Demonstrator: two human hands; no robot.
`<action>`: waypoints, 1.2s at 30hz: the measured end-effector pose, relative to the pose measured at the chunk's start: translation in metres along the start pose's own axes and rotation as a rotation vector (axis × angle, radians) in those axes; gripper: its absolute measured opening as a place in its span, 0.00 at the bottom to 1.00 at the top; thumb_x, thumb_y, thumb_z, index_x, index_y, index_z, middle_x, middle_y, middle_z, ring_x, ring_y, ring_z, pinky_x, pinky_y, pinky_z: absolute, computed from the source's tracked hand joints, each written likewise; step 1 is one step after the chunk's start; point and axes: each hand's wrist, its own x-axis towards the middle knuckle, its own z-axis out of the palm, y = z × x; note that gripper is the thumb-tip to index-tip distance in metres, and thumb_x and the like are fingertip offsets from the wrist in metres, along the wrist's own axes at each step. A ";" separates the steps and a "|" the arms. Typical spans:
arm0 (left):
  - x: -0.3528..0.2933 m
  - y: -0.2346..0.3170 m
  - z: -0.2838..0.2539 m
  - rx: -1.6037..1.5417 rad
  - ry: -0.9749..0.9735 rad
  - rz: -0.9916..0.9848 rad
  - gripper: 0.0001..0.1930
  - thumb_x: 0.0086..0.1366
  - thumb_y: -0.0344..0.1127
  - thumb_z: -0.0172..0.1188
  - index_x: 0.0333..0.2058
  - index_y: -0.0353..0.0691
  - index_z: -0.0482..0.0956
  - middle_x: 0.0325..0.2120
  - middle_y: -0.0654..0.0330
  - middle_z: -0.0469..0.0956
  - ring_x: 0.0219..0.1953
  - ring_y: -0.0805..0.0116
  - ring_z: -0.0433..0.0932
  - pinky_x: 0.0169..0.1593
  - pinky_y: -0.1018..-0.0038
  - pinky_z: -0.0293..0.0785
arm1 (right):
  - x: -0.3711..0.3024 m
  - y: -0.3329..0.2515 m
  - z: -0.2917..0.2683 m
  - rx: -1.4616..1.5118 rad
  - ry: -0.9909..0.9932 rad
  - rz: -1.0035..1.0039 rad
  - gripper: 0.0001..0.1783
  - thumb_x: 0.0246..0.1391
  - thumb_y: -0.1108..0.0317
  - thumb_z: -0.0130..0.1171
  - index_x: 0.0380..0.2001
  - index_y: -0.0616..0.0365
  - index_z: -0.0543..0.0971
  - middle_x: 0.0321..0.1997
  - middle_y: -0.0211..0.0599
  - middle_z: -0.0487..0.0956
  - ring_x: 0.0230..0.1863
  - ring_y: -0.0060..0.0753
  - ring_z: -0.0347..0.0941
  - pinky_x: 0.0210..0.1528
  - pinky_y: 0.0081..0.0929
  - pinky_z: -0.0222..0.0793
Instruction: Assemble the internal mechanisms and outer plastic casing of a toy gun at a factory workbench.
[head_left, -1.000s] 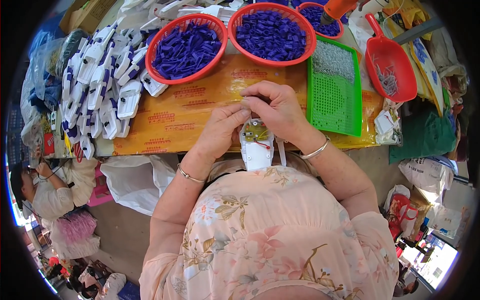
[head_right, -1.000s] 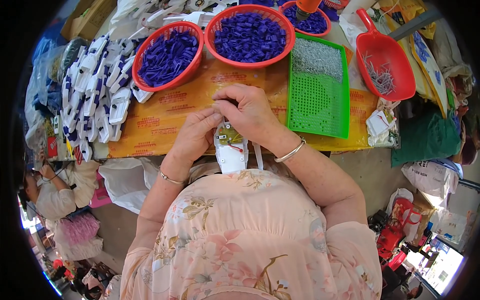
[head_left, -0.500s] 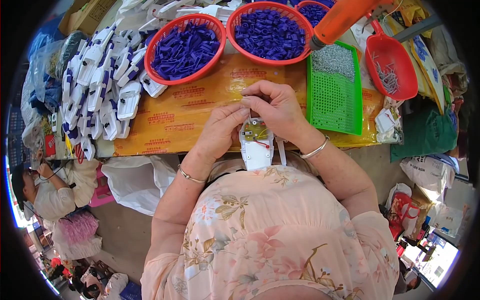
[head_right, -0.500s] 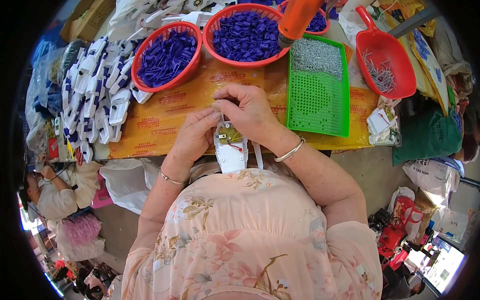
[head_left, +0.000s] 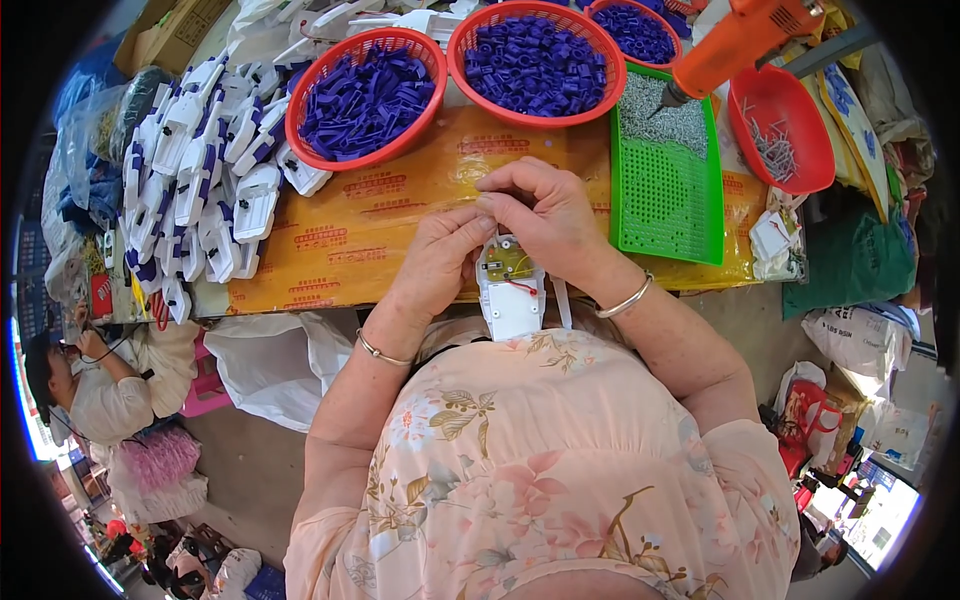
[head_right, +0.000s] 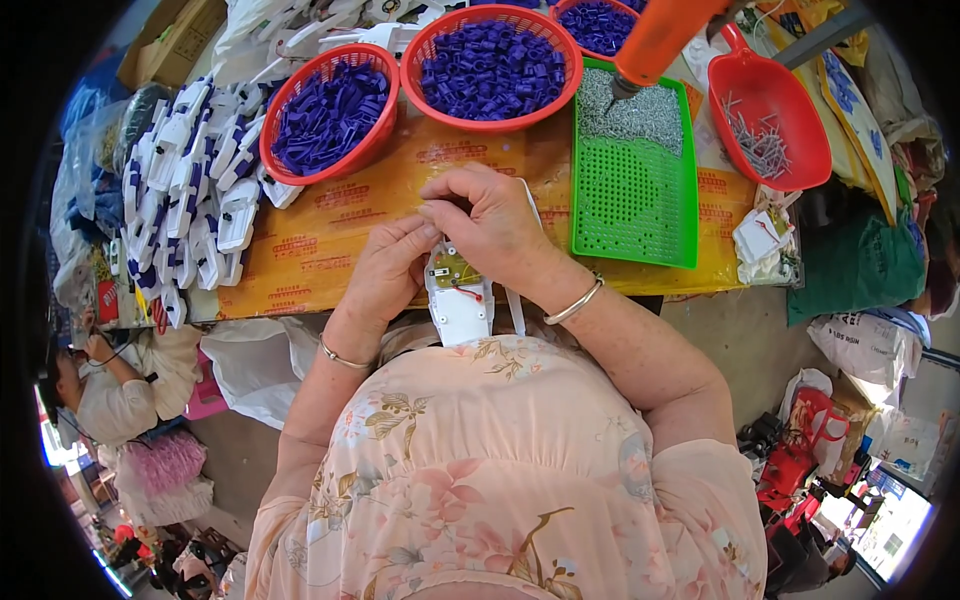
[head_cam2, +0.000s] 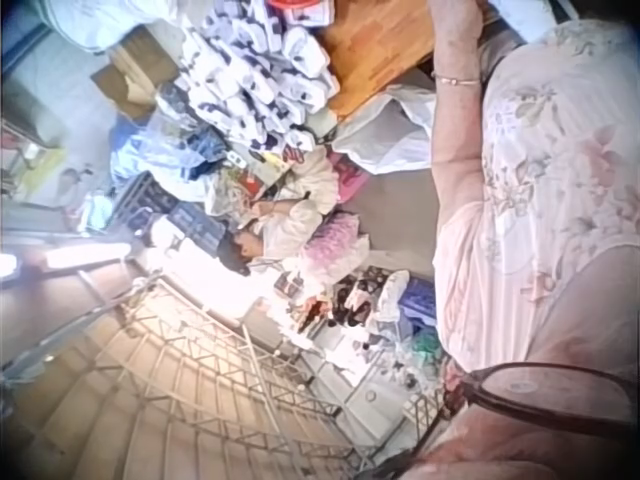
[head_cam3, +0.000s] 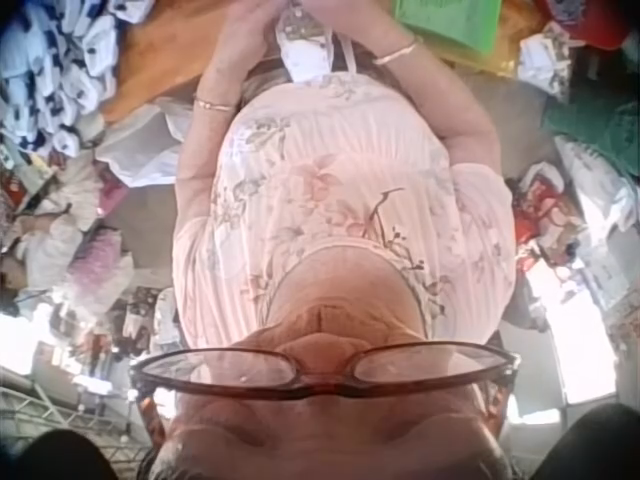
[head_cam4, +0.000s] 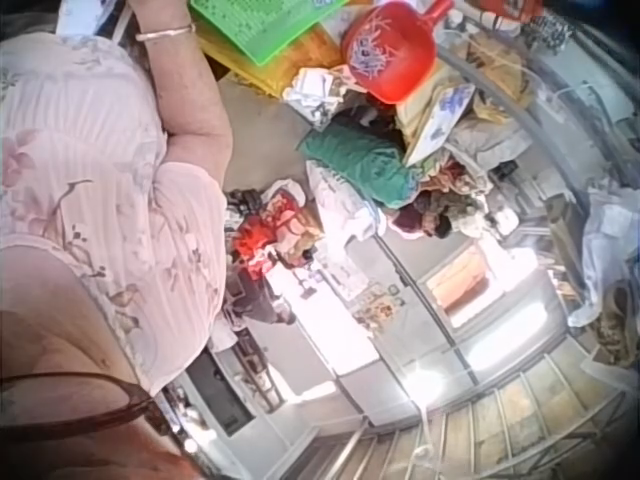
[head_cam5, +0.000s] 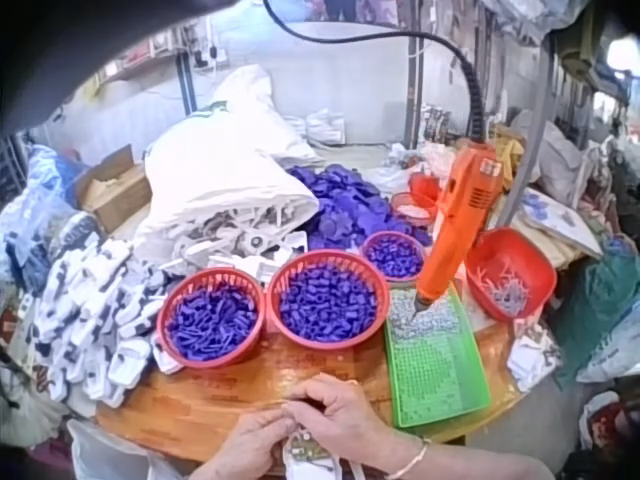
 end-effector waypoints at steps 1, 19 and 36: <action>0.001 -0.001 0.004 0.004 0.021 0.032 0.13 0.67 0.37 0.51 0.40 0.34 0.77 0.29 0.66 0.75 0.28 0.80 0.70 0.31 0.82 0.65 | -0.001 0.002 0.000 0.000 0.003 0.000 0.08 0.48 0.74 0.60 0.33 0.66 0.78 0.29 0.38 0.77 0.28 0.24 0.74 0.30 0.21 0.70; -0.008 -0.002 0.000 0.084 0.117 0.064 0.14 0.65 0.40 0.54 0.33 0.35 0.82 0.19 0.71 0.73 0.19 0.85 0.64 0.21 0.85 0.56 | 0.057 -0.107 -0.109 0.116 0.761 -0.363 0.26 0.44 0.79 0.57 0.51 0.67 0.72 0.40 0.37 0.78 0.40 0.27 0.74 0.43 0.21 0.71; -0.010 0.007 0.007 0.015 0.142 0.029 0.12 0.65 0.34 0.52 0.35 0.30 0.78 0.24 0.63 0.77 0.24 0.79 0.74 0.27 0.83 0.70 | 0.032 -0.085 -0.154 0.356 -0.096 -0.187 0.19 0.44 0.72 0.57 0.42 0.68 0.73 0.31 0.39 0.77 0.32 0.31 0.76 0.36 0.28 0.72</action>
